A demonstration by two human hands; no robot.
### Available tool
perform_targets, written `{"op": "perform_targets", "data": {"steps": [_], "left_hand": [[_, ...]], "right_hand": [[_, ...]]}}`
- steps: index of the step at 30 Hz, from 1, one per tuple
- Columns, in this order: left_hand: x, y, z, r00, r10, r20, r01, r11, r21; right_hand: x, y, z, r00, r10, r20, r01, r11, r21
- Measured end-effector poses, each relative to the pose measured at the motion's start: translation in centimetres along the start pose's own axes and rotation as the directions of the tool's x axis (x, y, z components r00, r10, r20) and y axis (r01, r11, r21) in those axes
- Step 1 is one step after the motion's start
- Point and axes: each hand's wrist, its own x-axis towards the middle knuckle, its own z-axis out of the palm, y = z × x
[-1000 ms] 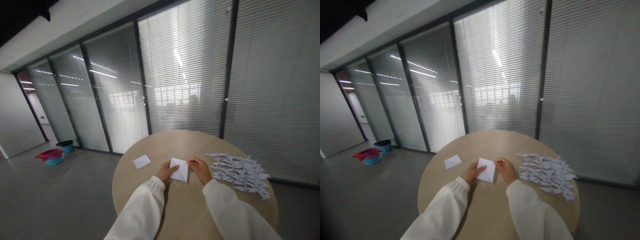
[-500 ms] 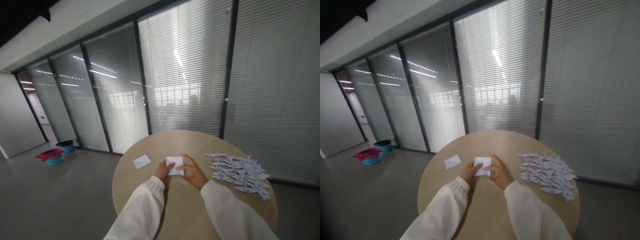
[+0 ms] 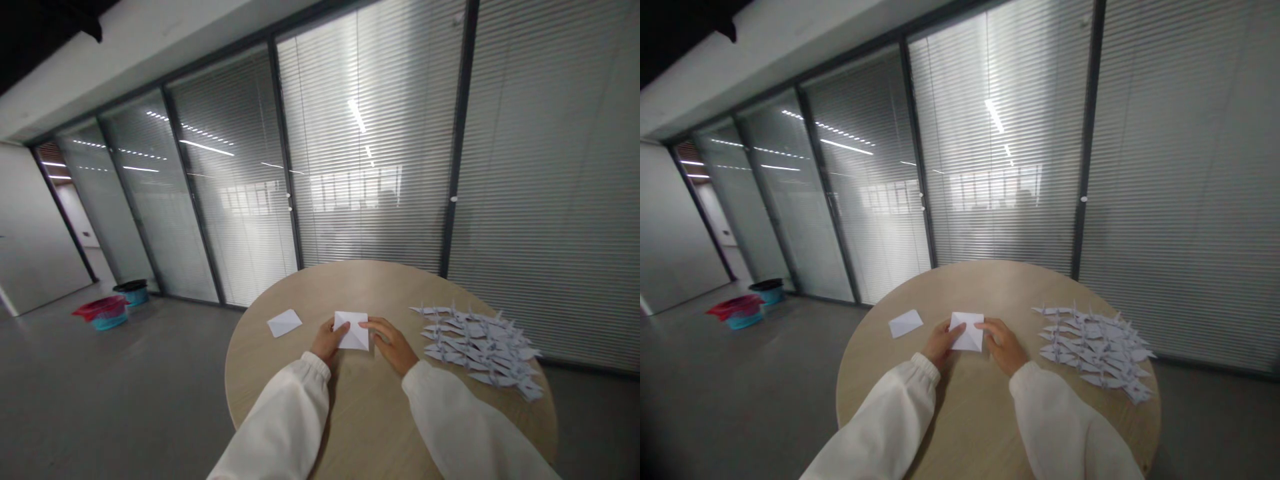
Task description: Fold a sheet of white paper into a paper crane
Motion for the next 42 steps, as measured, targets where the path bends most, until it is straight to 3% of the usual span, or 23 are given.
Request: {"op": "perform_targets", "data": {"steps": [8,12,15,19,23,26,30,35,39,42], "left_hand": [[-0.7,0.9,0.6,0.993,-0.114,0.027,0.116,0.991,-0.071],[-0.7,0.9,0.4,0.988,-0.150,-0.030,0.148,0.986,-0.077],[-0.4,0.9,0.4,0.991,-0.122,-0.047,0.120,0.991,-0.056],[-0.3,1.2,0.6,0.988,-0.081,0.128,0.091,0.993,-0.074],[-0.7,1.4,0.8,0.980,-0.014,0.196,0.027,0.998,-0.060],[-0.9,1.2,0.8,0.977,0.024,0.211,-0.021,1.000,-0.018],[-0.8,0.9,0.7,0.986,0.028,0.164,-0.027,1.000,-0.011],[-0.6,1.0,0.4,0.996,0.015,0.084,-0.010,0.998,-0.063],[-0.6,1.0,0.3,0.999,-0.029,0.035,0.033,0.992,-0.121],[-0.6,1.0,0.3,0.996,-0.060,0.063,0.068,0.989,-0.129]], "right_hand": [[0.3,0.7,0.0,0.994,-0.021,-0.111,0.019,1.000,-0.023],[0.5,0.4,-0.5,0.983,0.035,-0.178,-0.029,0.999,0.033],[0.6,0.1,-0.6,0.980,0.150,-0.131,-0.128,0.978,0.163],[0.5,-0.2,-0.4,0.954,0.299,-0.022,-0.273,0.898,0.346],[0.4,-0.3,-0.3,0.931,0.362,0.042,-0.341,0.828,0.446],[0.3,-0.4,-0.1,0.927,0.372,0.047,-0.353,0.825,0.440],[0.0,-0.8,0.1,0.949,0.313,0.034,-0.308,0.899,0.311],[0.0,-1.5,-0.1,0.992,0.109,0.065,-0.118,0.982,0.148],[0.0,-1.0,-0.3,0.991,-0.033,0.127,0.034,0.999,-0.006],[-0.1,-0.5,-0.2,0.992,-0.037,0.119,0.037,0.999,0.003]]}}
